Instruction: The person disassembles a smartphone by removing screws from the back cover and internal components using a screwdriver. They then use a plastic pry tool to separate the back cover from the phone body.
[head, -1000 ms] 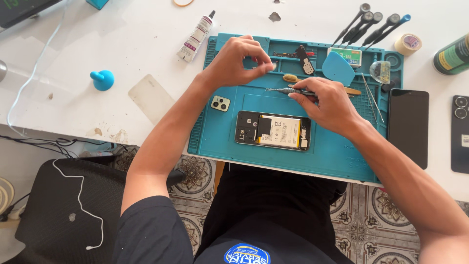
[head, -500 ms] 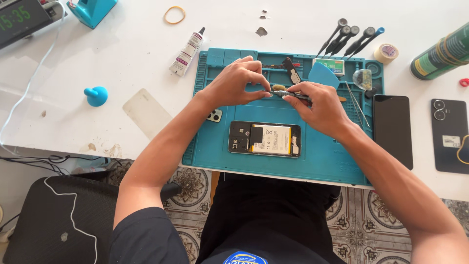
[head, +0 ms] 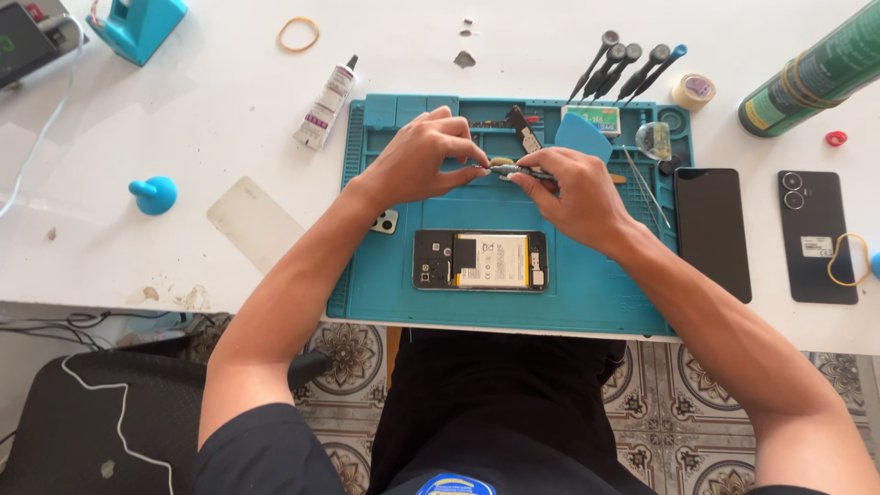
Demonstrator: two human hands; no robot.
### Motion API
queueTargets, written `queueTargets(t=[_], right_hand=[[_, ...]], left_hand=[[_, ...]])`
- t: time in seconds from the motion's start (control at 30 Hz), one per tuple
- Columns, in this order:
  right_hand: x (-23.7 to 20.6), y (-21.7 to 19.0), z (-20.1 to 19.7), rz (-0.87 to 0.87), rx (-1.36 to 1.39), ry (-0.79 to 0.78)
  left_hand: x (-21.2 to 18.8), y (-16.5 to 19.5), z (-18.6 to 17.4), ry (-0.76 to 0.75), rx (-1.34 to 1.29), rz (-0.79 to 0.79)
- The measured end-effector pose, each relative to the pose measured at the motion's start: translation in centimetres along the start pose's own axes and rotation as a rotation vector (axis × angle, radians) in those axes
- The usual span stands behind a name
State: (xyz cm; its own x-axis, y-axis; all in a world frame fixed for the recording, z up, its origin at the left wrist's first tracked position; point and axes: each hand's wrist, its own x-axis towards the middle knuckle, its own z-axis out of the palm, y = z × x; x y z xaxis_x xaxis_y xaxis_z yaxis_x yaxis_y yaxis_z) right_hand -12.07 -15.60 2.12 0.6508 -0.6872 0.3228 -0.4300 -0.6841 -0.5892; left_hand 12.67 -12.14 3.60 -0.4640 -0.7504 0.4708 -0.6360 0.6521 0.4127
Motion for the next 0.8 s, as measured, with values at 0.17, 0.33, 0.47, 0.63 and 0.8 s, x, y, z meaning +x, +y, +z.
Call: queueTargets(t=[0.17, 0.33, 0.47, 0.63, 0.8], right_hand=[[0.0, 0.1, 0.3, -0.203, -0.074, 0.085], [-0.2, 0.4, 0.5, -0.126, -0.135, 0.03], [-0.6, 0.6, 0.4, -0.142, -0.123, 0.015], [-0.7, 0.7, 0.4, -0.137, -0.138, 0.003], [-0.8, 0.7, 0.4, -0.133, -0.13, -0.003]], left_hand=[[0.0, 0.1, 0.1, -0.009, 0.024, -0.031], [-0.3, -0.3, 0.1, -0.01, 0.0, -0.039], [-0.7, -0.8, 0.0, -0.005, -0.001, -0.059], [-0.7, -1.0, 0.0, -0.041, -0.039, -0.02], [-0.6, -0.9, 0.5, -0.092, -0.055, -0.064]])
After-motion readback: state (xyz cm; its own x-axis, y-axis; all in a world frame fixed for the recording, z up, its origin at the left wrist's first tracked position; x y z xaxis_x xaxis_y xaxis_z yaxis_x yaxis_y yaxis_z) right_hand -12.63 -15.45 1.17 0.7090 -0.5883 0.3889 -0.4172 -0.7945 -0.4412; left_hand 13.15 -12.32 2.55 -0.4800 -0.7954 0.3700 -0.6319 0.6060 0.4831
